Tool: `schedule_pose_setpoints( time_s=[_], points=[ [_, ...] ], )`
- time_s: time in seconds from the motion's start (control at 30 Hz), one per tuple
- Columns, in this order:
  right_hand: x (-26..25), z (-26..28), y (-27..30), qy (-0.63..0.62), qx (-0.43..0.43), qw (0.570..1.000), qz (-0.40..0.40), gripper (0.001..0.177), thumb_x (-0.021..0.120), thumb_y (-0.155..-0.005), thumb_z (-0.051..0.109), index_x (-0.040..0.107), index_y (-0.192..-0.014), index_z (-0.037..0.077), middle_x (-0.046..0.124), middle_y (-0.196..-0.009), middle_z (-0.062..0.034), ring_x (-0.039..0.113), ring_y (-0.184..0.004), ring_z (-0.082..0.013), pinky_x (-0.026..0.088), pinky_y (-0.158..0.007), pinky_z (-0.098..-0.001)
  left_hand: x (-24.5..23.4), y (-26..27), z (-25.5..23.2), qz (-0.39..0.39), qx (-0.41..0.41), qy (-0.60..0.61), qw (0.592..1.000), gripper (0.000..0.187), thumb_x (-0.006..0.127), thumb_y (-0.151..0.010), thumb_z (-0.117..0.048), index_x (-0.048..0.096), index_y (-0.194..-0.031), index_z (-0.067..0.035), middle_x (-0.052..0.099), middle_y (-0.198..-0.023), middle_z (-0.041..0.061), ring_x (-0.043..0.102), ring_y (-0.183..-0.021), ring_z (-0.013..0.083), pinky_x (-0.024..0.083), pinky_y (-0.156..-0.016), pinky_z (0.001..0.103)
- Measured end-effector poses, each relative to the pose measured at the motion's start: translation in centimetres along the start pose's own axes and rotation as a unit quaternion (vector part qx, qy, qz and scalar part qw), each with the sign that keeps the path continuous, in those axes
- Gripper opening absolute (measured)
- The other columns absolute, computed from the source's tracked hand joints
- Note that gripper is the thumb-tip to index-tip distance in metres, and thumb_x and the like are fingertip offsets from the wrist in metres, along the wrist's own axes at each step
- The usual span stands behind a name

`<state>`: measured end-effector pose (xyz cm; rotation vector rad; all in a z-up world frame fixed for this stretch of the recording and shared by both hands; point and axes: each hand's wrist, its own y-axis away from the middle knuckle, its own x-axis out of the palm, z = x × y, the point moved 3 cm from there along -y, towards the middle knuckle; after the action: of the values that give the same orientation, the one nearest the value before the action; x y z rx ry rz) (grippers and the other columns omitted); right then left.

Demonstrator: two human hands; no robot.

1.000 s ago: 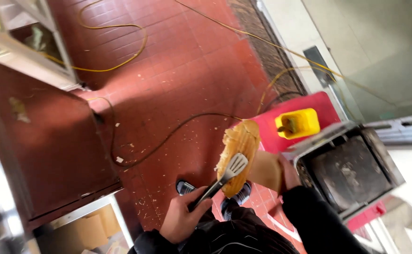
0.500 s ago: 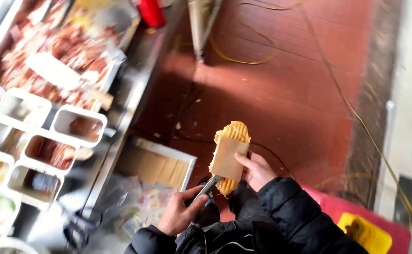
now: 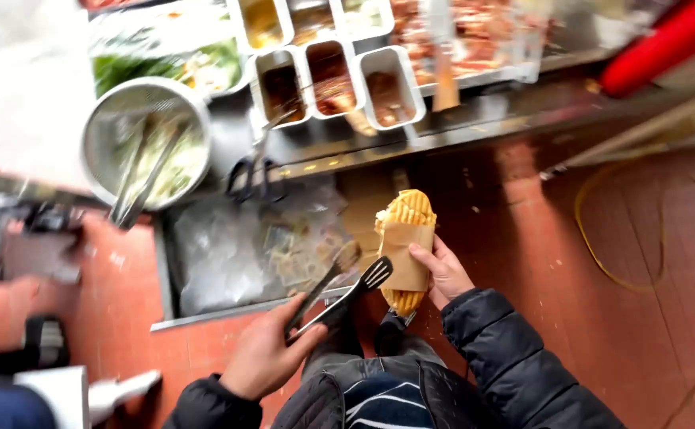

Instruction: The person prepares two banh mi sandwiches at a street food cart. They cut a baguette, add shredded vegetables, sauces, and sliced meat, then toast the sandwich on a small grill. The person handles cash from a drawer, gives change to a customer on a scooter, and wraps the finished sandwich in plastic before handing it over.

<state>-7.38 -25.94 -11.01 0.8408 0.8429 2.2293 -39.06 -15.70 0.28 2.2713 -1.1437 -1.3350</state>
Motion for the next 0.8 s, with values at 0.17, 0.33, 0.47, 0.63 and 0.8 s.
schedule_pose_setpoints(
  time_s=[0.17,0.33,0.47,0.63,0.8],
  points=[
    [6.7,-4.4,-2.1,0.068,0.099,0.981,0.150,0.077,0.076,-0.093,0.021,0.055,-0.166,0.012,0.072,-0.149,-0.0170,0.072,-0.126,-0.0329,0.062,-0.105,-0.0512,1.4,2.2,5.5,0.044,-0.045,0.272,0.960,0.056,0.075,-0.102,-0.045,0.080,-0.151,-0.017,0.078,-0.116,-0.004,0.065,-0.099,0.0108,0.052,-0.085,0.030],
    [11.1,-9.0,-6.3,0.162,0.188,0.946,0.210,0.084,0.074,-0.090,0.041,0.058,-0.163,0.002,0.073,-0.155,-0.0202,0.071,-0.134,-0.0346,0.059,-0.116,-0.0529,-0.1,3.7,12.5,0.084,-0.107,0.409,0.902,0.050,0.072,-0.108,-0.031,0.083,-0.154,-0.012,0.070,-0.082,0.002,0.044,-0.056,0.0114,0.038,-0.052,0.032],
    [13.1,-10.6,-13.3,0.462,0.075,0.883,-0.040,0.087,0.072,-0.083,0.078,0.073,-0.138,0.010,0.078,-0.130,-0.0058,0.073,-0.108,-0.0222,0.056,-0.087,-0.0366,-3.1,-0.4,18.3,0.128,-0.111,0.399,0.901,0.028,0.073,-0.111,-0.034,0.078,-0.116,-0.007,0.050,-0.067,0.003,0.033,-0.046,0.0113,0.026,-0.044,0.031],
    [5.5,-17.7,-25.9,0.510,0.022,0.846,-0.154,0.049,0.085,-0.084,0.061,0.086,-0.116,0.024,0.085,-0.116,-0.0022,0.081,-0.119,-0.0274,0.065,-0.101,-0.0425,-3.6,-9.6,20.0,0.160,-0.114,0.379,0.904,0.037,0.081,-0.106,-0.028,0.080,-0.085,0.003,0.046,-0.047,0.013,0.042,-0.037,0.0175,0.034,-0.039,0.028],
    [8.1,-9.3,-13.7,0.351,-0.194,0.892,-0.210,0.022,0.090,-0.089,0.021,0.073,-0.103,0.018,0.078,-0.091,-0.0027,0.075,-0.093,-0.0167,0.060,-0.096,-0.0356,2.6,-17.2,23.3,0.086,-0.084,0.459,0.880,0.045,0.085,-0.107,-0.035,0.083,-0.125,0.007,0.073,-0.076,0.022,0.058,-0.046,0.0224,0.043,-0.034,0.034]
  ],
)
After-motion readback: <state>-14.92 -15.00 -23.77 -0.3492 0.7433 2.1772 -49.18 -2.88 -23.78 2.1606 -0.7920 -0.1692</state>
